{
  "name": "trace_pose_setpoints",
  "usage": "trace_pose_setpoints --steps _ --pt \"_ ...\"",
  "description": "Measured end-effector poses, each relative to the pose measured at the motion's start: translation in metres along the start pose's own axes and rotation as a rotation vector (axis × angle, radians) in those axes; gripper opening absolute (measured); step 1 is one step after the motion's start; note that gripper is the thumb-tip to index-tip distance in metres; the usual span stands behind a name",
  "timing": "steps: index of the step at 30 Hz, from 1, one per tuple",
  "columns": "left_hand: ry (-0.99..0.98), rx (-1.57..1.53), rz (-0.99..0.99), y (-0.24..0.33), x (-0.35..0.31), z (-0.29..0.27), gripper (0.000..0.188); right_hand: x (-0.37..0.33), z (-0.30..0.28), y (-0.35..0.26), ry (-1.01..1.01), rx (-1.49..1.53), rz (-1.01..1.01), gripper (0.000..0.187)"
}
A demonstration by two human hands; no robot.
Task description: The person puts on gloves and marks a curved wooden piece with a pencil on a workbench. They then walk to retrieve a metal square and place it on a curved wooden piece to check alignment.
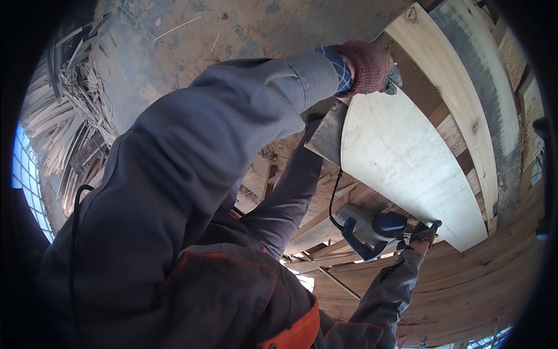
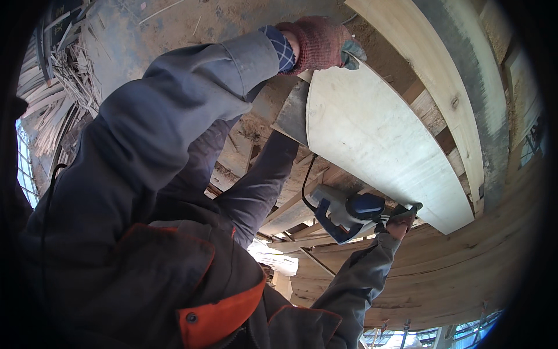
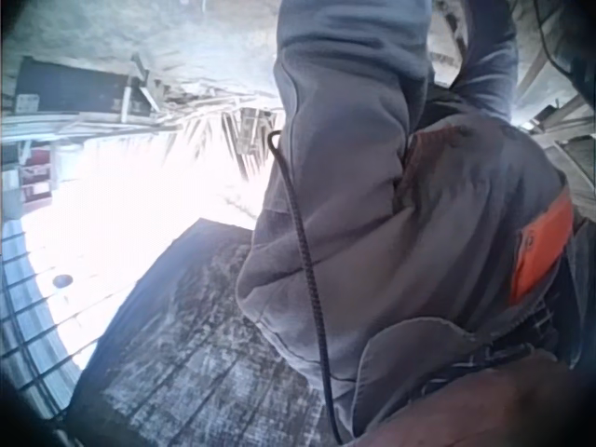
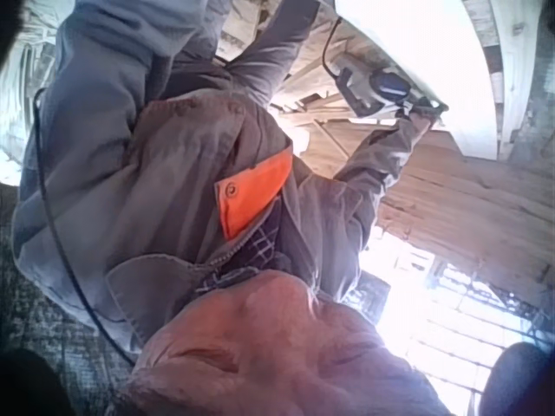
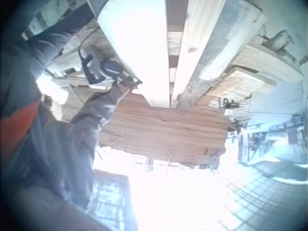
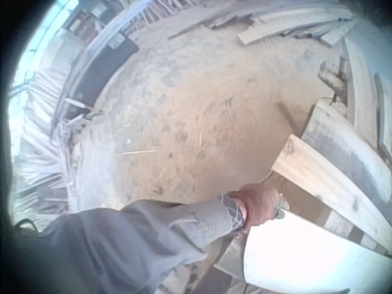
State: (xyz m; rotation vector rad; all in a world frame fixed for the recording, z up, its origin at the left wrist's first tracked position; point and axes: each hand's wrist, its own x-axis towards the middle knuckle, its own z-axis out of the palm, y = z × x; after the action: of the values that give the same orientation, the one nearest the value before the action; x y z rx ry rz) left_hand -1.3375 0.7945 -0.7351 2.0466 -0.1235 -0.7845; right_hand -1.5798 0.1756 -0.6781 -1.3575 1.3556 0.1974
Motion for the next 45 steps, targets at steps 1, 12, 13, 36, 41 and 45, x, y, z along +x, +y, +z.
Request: trace_pose_setpoints --steps 1,12,13,36,41,45 --pt "0.002 0.077 -0.035 0.007 -0.003 -0.003 0.039 -0.006 0.007 -0.002 0.062 -0.009 -0.019 0.051" --pt "0.043 0.113 -0.042 0.031 -0.014 -0.017 0.026 0.009 -0.013 -0.007 -0.161 -0.011 -0.002 0.058" --pt "0.067 0.171 -0.011 0.03 -0.014 -0.016 0.027 0.016 -0.019 -0.006 -0.242 0.009 0.009 0.056" --pt "0.305 0.931 0.288 0.126 -0.042 0.038 0.07 0.03 -0.011 -0.079 0.846 -0.477 -0.49 0.065" --pt "-0.011 0.902 0.72 0.245 0.045 0.169 0.073 0.069 -0.018 -0.118 0.783 -0.626 -0.64 0.069" --pt "0.051 0.819 0.856 0.312 0.138 0.239 0.083 0.096 -0.023 -0.141 0.745 -0.648 -0.621 0.07"
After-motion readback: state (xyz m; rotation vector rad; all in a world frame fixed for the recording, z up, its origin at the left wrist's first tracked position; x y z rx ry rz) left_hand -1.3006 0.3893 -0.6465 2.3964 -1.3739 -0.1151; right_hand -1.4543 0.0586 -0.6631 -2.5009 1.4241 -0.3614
